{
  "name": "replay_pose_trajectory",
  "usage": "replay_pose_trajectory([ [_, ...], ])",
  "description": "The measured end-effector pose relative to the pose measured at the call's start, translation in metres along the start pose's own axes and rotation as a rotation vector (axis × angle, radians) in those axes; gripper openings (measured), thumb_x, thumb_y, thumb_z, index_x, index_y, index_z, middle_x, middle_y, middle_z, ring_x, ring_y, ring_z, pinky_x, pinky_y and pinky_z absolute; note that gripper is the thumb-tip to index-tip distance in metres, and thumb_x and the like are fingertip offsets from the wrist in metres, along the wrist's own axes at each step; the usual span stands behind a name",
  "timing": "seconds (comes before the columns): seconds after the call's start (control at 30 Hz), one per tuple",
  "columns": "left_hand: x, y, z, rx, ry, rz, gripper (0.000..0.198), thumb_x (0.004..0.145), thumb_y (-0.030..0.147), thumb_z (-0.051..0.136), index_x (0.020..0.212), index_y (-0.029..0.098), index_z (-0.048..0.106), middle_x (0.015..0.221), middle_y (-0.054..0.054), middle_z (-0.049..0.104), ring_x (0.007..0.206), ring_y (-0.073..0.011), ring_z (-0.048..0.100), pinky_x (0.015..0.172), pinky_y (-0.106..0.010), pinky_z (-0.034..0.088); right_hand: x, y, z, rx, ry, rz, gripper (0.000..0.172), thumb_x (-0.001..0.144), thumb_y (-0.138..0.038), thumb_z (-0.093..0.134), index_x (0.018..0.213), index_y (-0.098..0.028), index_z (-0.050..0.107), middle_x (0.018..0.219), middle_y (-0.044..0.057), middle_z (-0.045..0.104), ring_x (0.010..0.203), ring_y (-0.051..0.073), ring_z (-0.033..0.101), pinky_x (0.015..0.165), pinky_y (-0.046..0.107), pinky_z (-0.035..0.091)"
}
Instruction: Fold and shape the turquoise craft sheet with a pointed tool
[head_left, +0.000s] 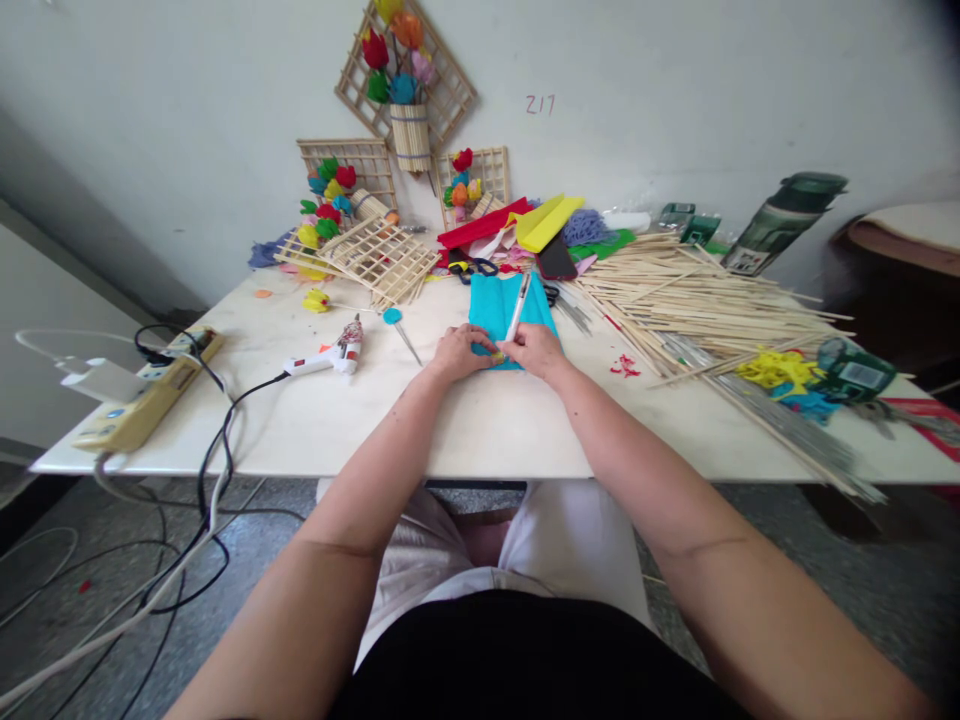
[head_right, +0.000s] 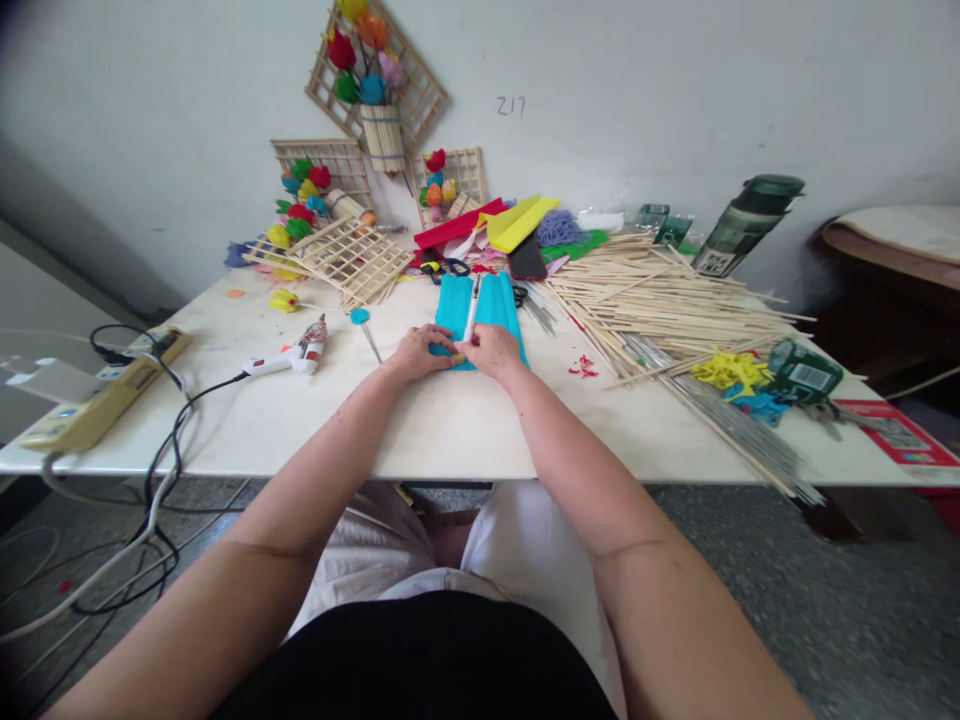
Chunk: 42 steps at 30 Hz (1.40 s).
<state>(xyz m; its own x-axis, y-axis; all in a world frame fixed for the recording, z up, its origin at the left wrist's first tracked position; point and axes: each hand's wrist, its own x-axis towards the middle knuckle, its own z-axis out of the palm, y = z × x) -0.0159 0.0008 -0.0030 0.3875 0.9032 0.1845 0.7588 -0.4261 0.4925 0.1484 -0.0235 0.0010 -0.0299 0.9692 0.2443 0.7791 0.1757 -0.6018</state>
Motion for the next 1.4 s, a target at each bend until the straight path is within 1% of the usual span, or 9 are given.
replay_pose_trajectory([
  [0.23,0.0,0.001,0.0,0.009,-0.005,-0.005,0.028,0.064,0.046,0.07,0.084,0.027,0.071,0.115,0.0,0.06,0.107,-0.0233,0.052,0.101,-0.038,0.035,-0.001,-0.001,0.001,-0.003,-0.031,-0.034,0.02,0.073,-0.035,0.06,0.077,-0.016,0.068,0.071,0.004,0.068,0.067,0.015,0.06,0.057,0.022,0.04],
  [0.47,0.0,0.001,-0.001,0.007,-0.008,-0.001,0.025,0.064,0.043,0.071,0.084,0.027,0.071,0.115,0.0,0.06,0.107,-0.0226,0.053,0.102,-0.038,0.034,0.0,0.0,0.0,-0.049,-0.006,-0.044,0.019,0.073,-0.033,0.059,0.076,-0.016,0.067,0.068,0.004,0.067,0.064,0.014,0.058,0.054,0.022,0.038],
  [0.63,0.0,0.001,-0.001,0.004,-0.001,0.003,0.025,0.065,0.045,0.069,0.084,0.029,0.072,0.114,0.001,0.06,0.108,-0.0233,0.053,0.102,-0.038,0.035,0.003,0.005,0.002,0.053,0.035,-0.073,0.018,0.073,-0.033,0.059,0.078,-0.016,0.066,0.068,0.002,0.066,0.065,0.014,0.059,0.057,0.022,0.042],
  [0.83,0.0,-0.001,0.0,0.021,0.001,0.022,0.028,0.066,0.047,0.068,0.085,0.026,0.071,0.115,-0.001,0.06,0.108,-0.0231,0.053,0.101,-0.038,0.035,0.004,0.009,0.004,0.095,-0.029,-0.111,0.02,0.072,-0.033,0.061,0.078,-0.016,0.068,0.068,0.002,0.066,0.063,0.013,0.059,0.056,0.022,0.042],
  [1.03,0.002,-0.006,-0.003,0.053,-0.065,0.08,0.027,0.067,0.04,0.067,0.09,0.026,0.069,0.119,-0.001,0.058,0.112,-0.0219,0.051,0.104,-0.037,0.033,0.0,0.005,-0.001,0.07,-0.069,-0.116,0.02,0.071,-0.033,0.064,0.079,-0.016,0.069,0.067,0.001,0.066,0.063,0.012,0.058,0.056,0.021,0.04],
  [1.17,0.002,-0.007,-0.005,0.051,-0.085,0.102,0.027,0.067,0.039,0.067,0.091,0.026,0.069,0.119,-0.001,0.057,0.113,-0.0219,0.05,0.105,-0.037,0.031,-0.002,0.003,-0.003,0.067,-0.072,-0.115,0.022,0.07,-0.036,0.065,0.079,-0.016,0.07,0.068,0.001,0.066,0.064,0.012,0.057,0.056,0.021,0.039],
  [1.4,0.002,-0.008,-0.004,0.041,-0.086,0.089,0.028,0.067,0.039,0.067,0.093,0.026,0.069,0.12,-0.001,0.057,0.114,-0.0233,0.049,0.104,-0.038,0.031,-0.002,0.004,-0.002,0.081,-0.067,-0.135,0.024,0.069,-0.038,0.066,0.08,-0.017,0.07,0.067,0.001,0.066,0.062,0.012,0.057,0.055,0.021,0.039],
])
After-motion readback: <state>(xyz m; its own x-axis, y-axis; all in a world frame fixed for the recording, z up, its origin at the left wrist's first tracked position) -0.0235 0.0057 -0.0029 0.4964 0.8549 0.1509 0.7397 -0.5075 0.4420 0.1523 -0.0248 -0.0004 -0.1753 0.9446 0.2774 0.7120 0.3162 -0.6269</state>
